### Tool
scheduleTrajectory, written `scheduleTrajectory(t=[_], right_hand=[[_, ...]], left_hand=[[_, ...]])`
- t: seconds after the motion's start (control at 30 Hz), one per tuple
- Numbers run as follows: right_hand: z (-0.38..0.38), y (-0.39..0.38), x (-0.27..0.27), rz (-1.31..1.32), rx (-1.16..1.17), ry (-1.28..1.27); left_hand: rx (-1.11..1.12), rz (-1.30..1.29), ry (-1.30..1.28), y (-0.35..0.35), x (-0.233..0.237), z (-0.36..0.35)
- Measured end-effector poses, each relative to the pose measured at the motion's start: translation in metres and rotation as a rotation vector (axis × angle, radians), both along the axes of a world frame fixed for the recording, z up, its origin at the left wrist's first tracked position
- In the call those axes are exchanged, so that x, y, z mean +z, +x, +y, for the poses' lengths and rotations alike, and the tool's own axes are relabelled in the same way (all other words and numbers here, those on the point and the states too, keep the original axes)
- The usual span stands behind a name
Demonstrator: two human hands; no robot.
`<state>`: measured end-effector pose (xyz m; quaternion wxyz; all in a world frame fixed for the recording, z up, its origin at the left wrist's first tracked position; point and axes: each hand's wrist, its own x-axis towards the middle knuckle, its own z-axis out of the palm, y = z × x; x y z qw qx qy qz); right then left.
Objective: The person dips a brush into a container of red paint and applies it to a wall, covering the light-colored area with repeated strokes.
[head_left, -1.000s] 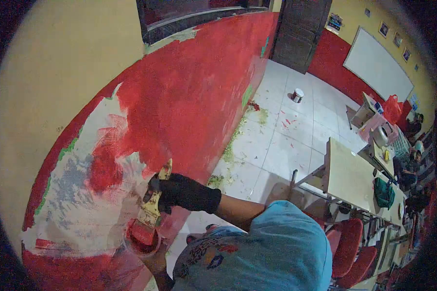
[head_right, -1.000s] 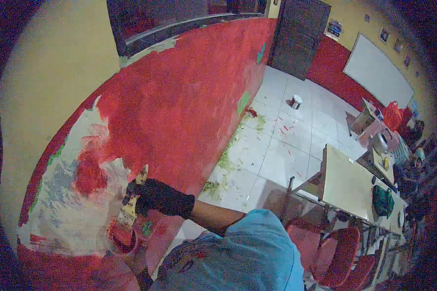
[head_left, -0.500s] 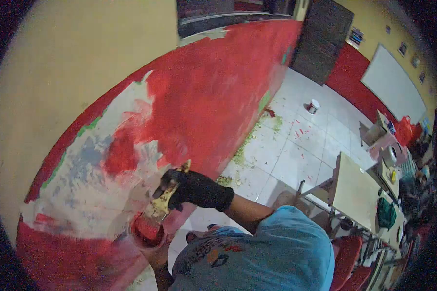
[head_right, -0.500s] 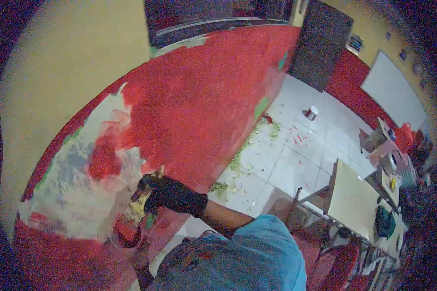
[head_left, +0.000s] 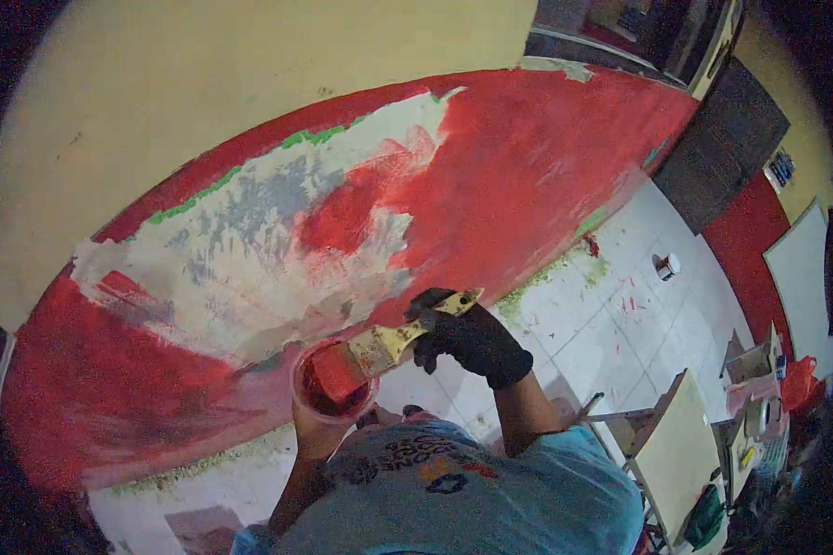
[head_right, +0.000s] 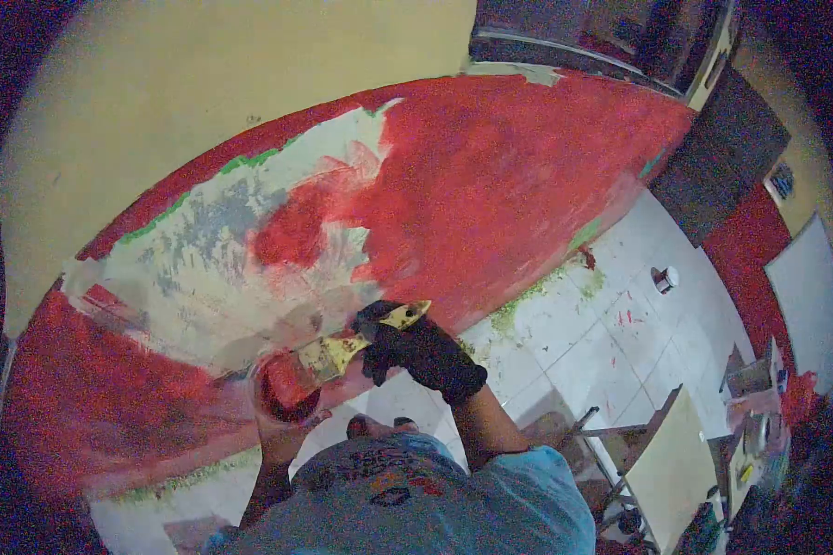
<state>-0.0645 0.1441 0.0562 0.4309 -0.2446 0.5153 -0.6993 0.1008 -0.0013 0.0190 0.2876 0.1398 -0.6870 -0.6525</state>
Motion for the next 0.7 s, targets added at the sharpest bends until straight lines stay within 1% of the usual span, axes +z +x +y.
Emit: scheduleTrajectory(t=[0.03, 0.07, 0.1, 0.13, 0.17, 0.2, 0.23, 0.27, 0.3, 0.33, 0.37, 0.4, 0.43, 0.47, 0.53, 0.57, 0.63, 0.67, 0.7], right_hand=[[0.001, 0.0, 0.0, -0.033, 0.002, -0.016], [0.002, 0.0, -0.001, -0.068, 0.005, -0.032], [0.001, 0.0, -0.002, -0.075, 0.019, -0.028], [0.001, 0.002, -0.003, -0.122, -0.025, -0.065], [0.0, 0.002, -0.004, -0.167, -0.068, -0.101], [-0.001, 0.003, -0.004, -0.174, -0.054, -0.097], [-0.001, 0.003, -0.003, -0.177, -0.116, -0.121], [-0.002, 0.004, -0.002, -0.179, -0.178, -0.146], [-0.001, 0.006, 0.002, -0.102, -0.219, -0.108], [0.0, 0.004, -0.003, -0.105, -0.206, -0.105], [0.001, 0.0, -0.012, 0.299, -0.262, -0.022], [0.001, -0.002, -0.017, 0.706, -0.314, 0.059], [-0.003, 0.0, -0.006, -0.029, -0.299, -0.072], [-0.004, -0.002, -0.01, -0.03, -0.291, -0.071], [-0.004, -0.007, -0.02, 0.881, -0.493, 0.11], [-0.004, -0.007, -0.017, 0.881, -0.492, 0.108], [-0.006, -0.008, -0.001, -0.298, -0.389, -0.428], [-0.007, -0.011, 0.002, -0.298, -0.389, -0.43], [-0.007, -0.015, 0.005, 0.027, -0.469, -0.304]], left_hand=[[-0.015, -0.066, 0.054, 0.001, -0.001, -0.001], [-0.003, -0.071, 0.057, 0.0, 0.0, -0.001], [-0.028, -0.052, 0.134, -0.001, 0.003, 0.0], [-0.052, -0.032, 0.211, -0.002, 0.006, 0.001], [-0.037, -0.038, 0.214, -0.005, 0.007, 0.002], [0.023, -0.015, 0.084, -0.01, 0.006, 0.004], [0.083, 0.006, -0.047, -0.013, 0.006, 0.003], [0.098, -0.001, -0.044, -0.014, 0.006, 0.0], [0.044, 0.023, -0.126, -0.015, 0.006, -0.004], [-0.012, 0.046, -0.207, -0.017, 0.006, -0.007], [0.0, 0.043, -0.206, -0.019, 0.006, -0.008], [-0.015, 0.05, -0.098, -0.022, 0.007, -0.007], [-0.032, 0.059, 0.011, -0.026, 0.008, -0.008], [-0.024, 0.058, 0.011, -0.029, 0.01, -0.01], [-0.07, -0.032, -0.145, -0.034, 0.014, -0.014], [-0.068, -0.033, -0.146, -0.036, 0.02, -0.012], [-0.125, 0.117, 0.329, -0.038, 0.034, -0.004], [-0.126, 0.117, 0.327, -0.04, 0.033, -0.006], [-0.124, 0.064, 0.145, -0.04, 0.031, -0.009]])
